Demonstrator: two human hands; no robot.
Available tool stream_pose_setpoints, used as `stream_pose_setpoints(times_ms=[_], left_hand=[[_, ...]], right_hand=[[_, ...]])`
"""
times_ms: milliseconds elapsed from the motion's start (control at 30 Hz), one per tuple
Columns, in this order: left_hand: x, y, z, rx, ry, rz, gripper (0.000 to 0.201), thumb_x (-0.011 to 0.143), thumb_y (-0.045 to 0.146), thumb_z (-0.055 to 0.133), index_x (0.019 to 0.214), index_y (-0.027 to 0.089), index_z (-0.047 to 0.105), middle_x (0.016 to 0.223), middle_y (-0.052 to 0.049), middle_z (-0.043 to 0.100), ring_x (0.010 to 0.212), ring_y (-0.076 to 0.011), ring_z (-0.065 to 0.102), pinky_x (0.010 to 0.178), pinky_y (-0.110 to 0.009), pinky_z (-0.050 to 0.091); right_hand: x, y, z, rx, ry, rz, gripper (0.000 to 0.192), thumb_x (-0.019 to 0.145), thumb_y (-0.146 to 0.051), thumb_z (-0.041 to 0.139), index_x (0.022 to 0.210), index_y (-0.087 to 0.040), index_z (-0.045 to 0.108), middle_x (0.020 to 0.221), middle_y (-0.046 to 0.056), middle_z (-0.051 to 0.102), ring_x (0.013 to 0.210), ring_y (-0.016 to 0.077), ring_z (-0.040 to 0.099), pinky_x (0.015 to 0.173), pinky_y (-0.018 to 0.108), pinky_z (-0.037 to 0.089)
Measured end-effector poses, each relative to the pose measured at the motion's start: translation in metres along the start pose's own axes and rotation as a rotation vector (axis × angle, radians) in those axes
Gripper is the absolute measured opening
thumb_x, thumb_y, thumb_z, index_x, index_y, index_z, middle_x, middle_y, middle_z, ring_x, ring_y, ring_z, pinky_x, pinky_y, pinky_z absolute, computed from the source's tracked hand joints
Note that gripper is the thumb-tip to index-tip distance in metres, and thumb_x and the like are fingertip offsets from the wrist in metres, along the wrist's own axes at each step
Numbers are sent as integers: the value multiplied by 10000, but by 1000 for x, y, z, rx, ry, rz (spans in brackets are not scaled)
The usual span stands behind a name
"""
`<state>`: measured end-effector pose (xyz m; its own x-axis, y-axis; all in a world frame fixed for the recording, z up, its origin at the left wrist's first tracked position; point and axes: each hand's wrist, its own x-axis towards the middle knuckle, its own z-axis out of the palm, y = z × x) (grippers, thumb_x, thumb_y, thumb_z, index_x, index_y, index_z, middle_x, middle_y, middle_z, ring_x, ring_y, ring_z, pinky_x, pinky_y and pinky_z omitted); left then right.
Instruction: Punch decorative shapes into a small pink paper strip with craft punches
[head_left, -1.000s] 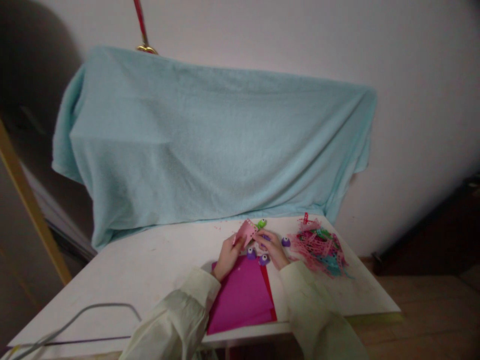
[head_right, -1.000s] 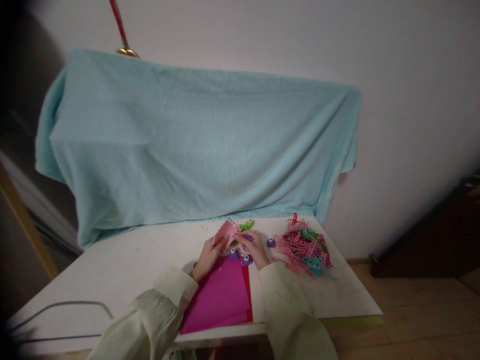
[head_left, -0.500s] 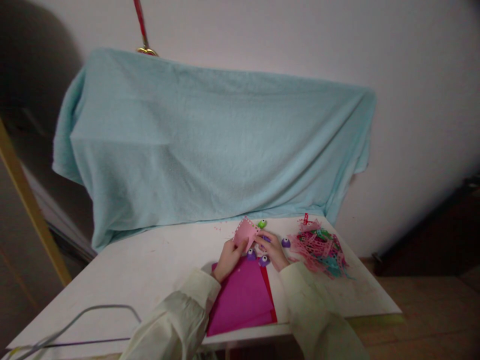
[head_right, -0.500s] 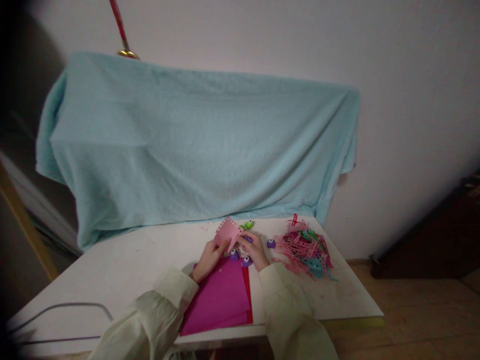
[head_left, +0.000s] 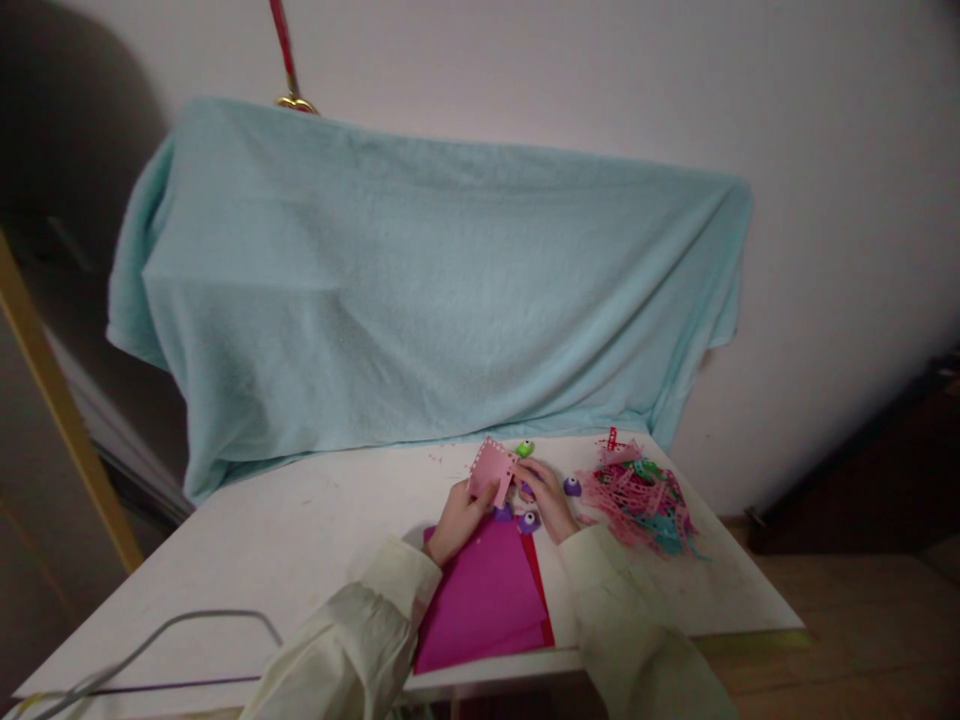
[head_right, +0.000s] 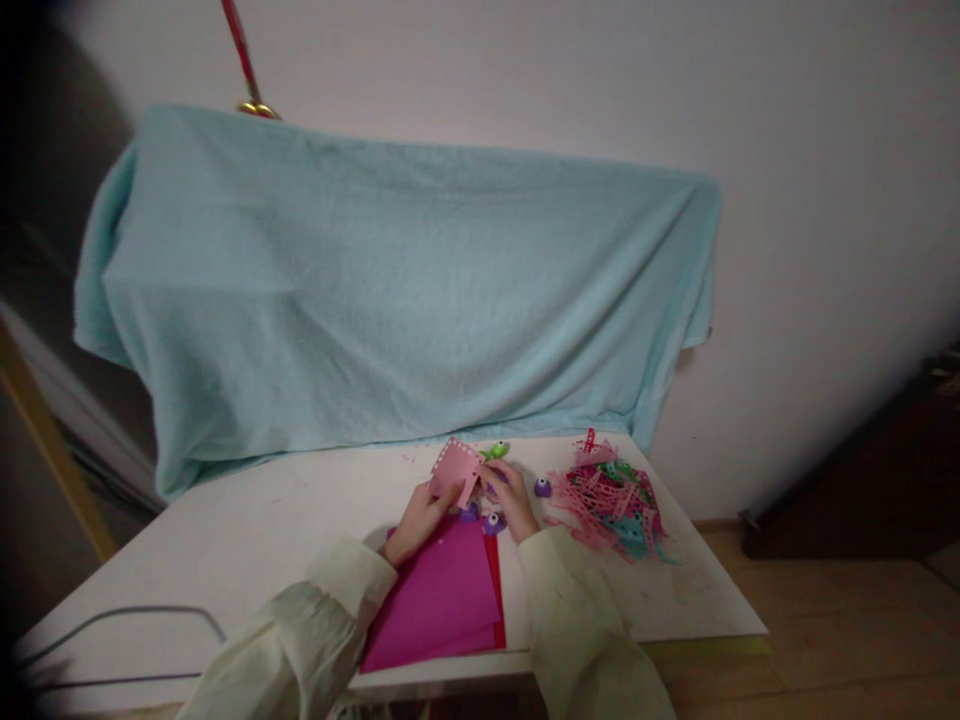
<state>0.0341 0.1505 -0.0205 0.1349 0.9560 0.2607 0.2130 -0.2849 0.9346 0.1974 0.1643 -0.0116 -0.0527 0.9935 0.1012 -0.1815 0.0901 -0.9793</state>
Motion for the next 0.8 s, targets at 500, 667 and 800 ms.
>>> stream_pose_setpoints(times_ms=[500, 667, 800], left_hand=[[0, 1, -4, -6, 67, 0, 415, 829, 493, 466, 647, 130, 554, 592, 2, 535, 570, -126, 452, 542, -215, 337], [1, 2, -5, -25, 47, -11, 412, 836, 495, 458, 684, 127, 567, 632, -7, 559, 606, -136, 476, 567, -219, 360], [1, 5, -5, -29, 38, -8, 428, 835, 508, 455, 701, 122, 581, 642, -9, 568, 601, -134, 479, 571, -221, 364]], right_hand=[[10, 26, -9, 126, 43, -20, 323, 739, -343, 601, 973, -251, 399, 707, -41, 562, 392, 64, 391, 329, 157, 261], [10, 23, -10, -156, 119, -136, 306, 758, -431, 602, 926, -231, 444, 671, -31, 592, 389, 76, 395, 339, 173, 282], [7, 16, -10, -477, 152, -287, 282, 730, -443, 630, 855, -196, 579, 728, 9, 603, 537, 121, 512, 456, 211, 388]])
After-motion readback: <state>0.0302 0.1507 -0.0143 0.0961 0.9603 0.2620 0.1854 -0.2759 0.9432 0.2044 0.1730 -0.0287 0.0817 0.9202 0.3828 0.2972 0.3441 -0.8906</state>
